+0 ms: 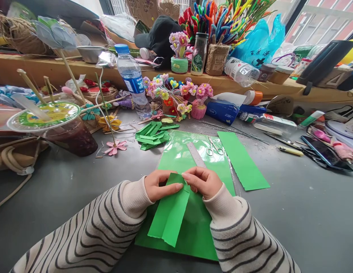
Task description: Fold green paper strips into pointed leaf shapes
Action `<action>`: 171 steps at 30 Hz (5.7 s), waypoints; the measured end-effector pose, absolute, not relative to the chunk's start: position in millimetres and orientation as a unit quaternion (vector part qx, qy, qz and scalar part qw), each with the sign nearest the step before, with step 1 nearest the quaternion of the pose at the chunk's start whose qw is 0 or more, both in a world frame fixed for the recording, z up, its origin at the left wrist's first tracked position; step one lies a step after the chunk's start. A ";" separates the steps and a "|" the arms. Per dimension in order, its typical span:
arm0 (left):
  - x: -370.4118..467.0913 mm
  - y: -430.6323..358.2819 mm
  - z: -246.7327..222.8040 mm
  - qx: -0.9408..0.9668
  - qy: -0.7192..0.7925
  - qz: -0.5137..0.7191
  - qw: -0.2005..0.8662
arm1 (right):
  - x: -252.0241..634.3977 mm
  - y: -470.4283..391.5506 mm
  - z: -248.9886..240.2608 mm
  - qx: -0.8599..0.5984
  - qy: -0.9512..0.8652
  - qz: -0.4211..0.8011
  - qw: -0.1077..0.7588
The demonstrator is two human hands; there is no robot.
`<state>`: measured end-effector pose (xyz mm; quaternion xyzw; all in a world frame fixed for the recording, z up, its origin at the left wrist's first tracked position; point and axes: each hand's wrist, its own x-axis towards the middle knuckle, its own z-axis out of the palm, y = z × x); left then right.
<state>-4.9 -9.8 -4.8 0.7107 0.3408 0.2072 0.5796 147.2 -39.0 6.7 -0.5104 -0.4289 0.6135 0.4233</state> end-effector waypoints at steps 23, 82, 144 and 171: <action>-0.8 -6.5 1.0 0.511 0.337 0.300 0.732 | 155.7 -31.9 6.4 -0.533 -0.238 0.545 0.602; 1.4 -13.3 12.7 0.476 0.429 0.389 0.662 | 162.1 -41.1 21.0 -0.405 -0.799 0.202 0.395; 5.0 -12.6 -1.6 0.418 0.364 0.380 0.740 | 144.4 -44.2 8.2 -0.509 -0.577 0.376 0.516; -1.3 -1.9 6.3 0.411 0.355 0.404 0.736 | 147.0 -41.9 12.7 -0.528 -0.557 0.443 0.464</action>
